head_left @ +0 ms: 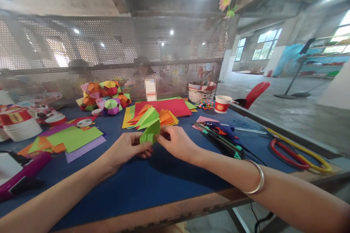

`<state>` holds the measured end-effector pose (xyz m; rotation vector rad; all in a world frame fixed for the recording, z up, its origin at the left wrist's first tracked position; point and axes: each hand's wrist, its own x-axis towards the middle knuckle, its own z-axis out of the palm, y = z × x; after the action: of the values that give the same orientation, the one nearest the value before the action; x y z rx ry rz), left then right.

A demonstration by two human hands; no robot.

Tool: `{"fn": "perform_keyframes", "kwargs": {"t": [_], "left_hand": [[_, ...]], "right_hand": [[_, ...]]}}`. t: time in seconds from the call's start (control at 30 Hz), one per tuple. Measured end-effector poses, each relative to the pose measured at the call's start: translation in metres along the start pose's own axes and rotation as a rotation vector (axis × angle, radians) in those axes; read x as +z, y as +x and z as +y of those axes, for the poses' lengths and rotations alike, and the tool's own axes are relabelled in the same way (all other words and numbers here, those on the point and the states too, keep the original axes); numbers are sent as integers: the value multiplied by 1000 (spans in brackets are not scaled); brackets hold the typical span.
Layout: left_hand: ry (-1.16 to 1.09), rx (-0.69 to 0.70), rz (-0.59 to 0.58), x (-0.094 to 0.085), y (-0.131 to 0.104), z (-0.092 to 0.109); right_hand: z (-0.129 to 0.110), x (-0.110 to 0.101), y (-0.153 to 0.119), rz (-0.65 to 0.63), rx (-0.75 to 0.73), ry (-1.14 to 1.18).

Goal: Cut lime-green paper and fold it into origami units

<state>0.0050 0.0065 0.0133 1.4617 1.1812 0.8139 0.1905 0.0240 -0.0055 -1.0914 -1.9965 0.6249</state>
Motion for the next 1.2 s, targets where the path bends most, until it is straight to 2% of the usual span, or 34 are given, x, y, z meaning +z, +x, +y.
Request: {"fn": "perform_keyframes", "kwargs": {"t": [0.23,0.5,0.77,1.0,1.07,1.2], "left_hand": [[-9,113,105,2,2,-2],[45,116,105,1,2,-2],[163,120,25,8,-1,-5],[216,164,80,11,-4,-2],[188,147,71,11,-5,-1],[96,1,-10,10,-6,-1]], "right_hand": [[-2,1,-3,-57,-36,19],[-2,4,-5,-52,-36,29],[-1,3,-4,-33,-29,122],[-2,4,-6,-7,-84,174],[-2,4,-6,8,-90,174],[-2,3,-5,9,-69,162]]}}
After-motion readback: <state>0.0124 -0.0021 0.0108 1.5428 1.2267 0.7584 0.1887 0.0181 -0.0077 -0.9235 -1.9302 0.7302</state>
